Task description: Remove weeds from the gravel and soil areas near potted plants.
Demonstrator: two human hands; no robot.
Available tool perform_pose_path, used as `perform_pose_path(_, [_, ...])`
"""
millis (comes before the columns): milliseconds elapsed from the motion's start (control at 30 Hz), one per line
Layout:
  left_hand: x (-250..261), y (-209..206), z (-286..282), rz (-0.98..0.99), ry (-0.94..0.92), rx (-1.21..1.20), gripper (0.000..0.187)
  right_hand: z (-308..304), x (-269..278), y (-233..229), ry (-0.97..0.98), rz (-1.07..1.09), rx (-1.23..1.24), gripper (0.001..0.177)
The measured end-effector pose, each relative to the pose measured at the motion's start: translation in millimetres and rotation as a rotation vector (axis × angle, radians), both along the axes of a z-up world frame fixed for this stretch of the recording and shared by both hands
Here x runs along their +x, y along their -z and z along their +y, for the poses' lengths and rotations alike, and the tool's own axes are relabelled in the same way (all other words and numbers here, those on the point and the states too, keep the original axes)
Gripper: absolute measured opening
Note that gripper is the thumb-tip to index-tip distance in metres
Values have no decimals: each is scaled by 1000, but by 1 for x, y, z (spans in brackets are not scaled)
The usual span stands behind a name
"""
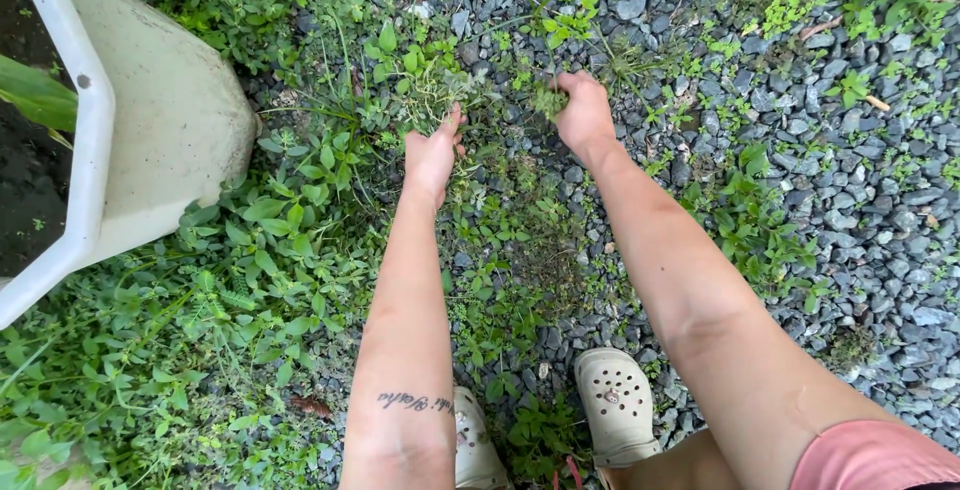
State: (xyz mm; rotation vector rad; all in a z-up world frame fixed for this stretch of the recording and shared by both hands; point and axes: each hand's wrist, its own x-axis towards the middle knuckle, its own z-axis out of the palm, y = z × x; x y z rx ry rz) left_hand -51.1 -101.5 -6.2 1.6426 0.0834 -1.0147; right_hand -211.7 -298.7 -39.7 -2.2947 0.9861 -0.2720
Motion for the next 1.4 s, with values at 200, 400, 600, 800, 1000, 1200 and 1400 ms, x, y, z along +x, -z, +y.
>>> perform_pose_path(200, [-4, -23, -5, 83, -33, 64, 111, -5, 1, 3, 25, -22, 24, 42])
perform_pose_path(400, [-2, -13, 0, 58, -19, 80, 113, -16, 7, 40, 104, -56, 125, 34])
perform_pose_path(600, [1, -6, 8, 79, -54, 23, 112, -8, 14, 15, 356, -90, 513, 23])
perform_pose_path(800, [2, -9, 6, 87, -67, 45, 116, -11, 12, 14, 371, -77, 488, 17])
perform_pose_path(1000, [-3, -7, 0, 106, -59, 30, 111, -17, 5, 36, 356, -146, 520, 17])
perform_pose_path(1200, [-3, 4, 2, 108, -29, -17, 96, -14, 2, 29, 390, -149, 600, 17])
perform_pose_path(1400, [-1, -29, 0, 117, -53, 127, 101, -19, -8, 62, 408, -318, 712, 12])
